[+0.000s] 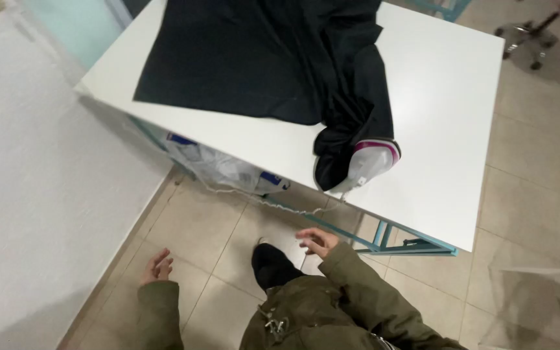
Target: Ironing a piece of black fabric on a workshop table.
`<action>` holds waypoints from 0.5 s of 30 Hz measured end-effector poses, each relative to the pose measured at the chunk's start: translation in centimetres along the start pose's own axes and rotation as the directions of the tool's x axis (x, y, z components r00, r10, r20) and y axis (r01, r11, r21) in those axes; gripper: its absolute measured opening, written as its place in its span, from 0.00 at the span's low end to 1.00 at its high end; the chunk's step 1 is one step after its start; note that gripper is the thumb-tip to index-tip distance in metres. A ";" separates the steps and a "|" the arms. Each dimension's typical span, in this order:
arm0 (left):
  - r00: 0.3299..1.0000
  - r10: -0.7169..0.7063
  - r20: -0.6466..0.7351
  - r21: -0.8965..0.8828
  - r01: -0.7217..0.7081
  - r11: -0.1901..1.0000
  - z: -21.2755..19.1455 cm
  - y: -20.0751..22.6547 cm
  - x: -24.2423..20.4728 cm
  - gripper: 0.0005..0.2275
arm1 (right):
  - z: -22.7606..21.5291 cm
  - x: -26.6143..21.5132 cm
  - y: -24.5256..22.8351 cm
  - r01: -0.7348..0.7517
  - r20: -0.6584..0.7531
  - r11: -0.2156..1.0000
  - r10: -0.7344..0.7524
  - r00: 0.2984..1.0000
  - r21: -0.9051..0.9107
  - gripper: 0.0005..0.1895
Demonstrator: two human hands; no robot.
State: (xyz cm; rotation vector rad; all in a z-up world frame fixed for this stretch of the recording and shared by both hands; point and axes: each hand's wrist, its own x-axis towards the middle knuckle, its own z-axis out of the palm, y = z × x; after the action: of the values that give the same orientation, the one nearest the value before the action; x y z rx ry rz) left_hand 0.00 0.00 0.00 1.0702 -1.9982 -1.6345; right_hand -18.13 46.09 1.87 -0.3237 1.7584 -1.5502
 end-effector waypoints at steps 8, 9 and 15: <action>0.684 0.386 0.619 0.240 -0.633 0.736 20.5 14.5 15.2 0.19 | -0.1 10.8 -11.6 0.122 -0.382 0.818 -0.387 0.839 -0.561 0.24; 0.602 0.439 0.666 0.208 -0.716 0.666 23.5 17.0 15.9 0.17 | -1.2 12.4 -12.3 0.076 -0.411 0.721 -0.474 0.779 -0.689 0.26; 0.316 0.336 0.887 0.270 -0.946 0.177 36.6 25.2 22.0 0.21 | -1.1 17.0 -11.1 -0.651 -0.793 0.501 -0.129 0.595 -0.570 0.35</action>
State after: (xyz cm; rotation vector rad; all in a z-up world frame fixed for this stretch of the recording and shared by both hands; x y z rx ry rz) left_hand -47.64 10.14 9.41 -0.6327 -3.0931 -0.4348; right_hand -33.60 33.55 5.98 0.2953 3.0113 -0.3841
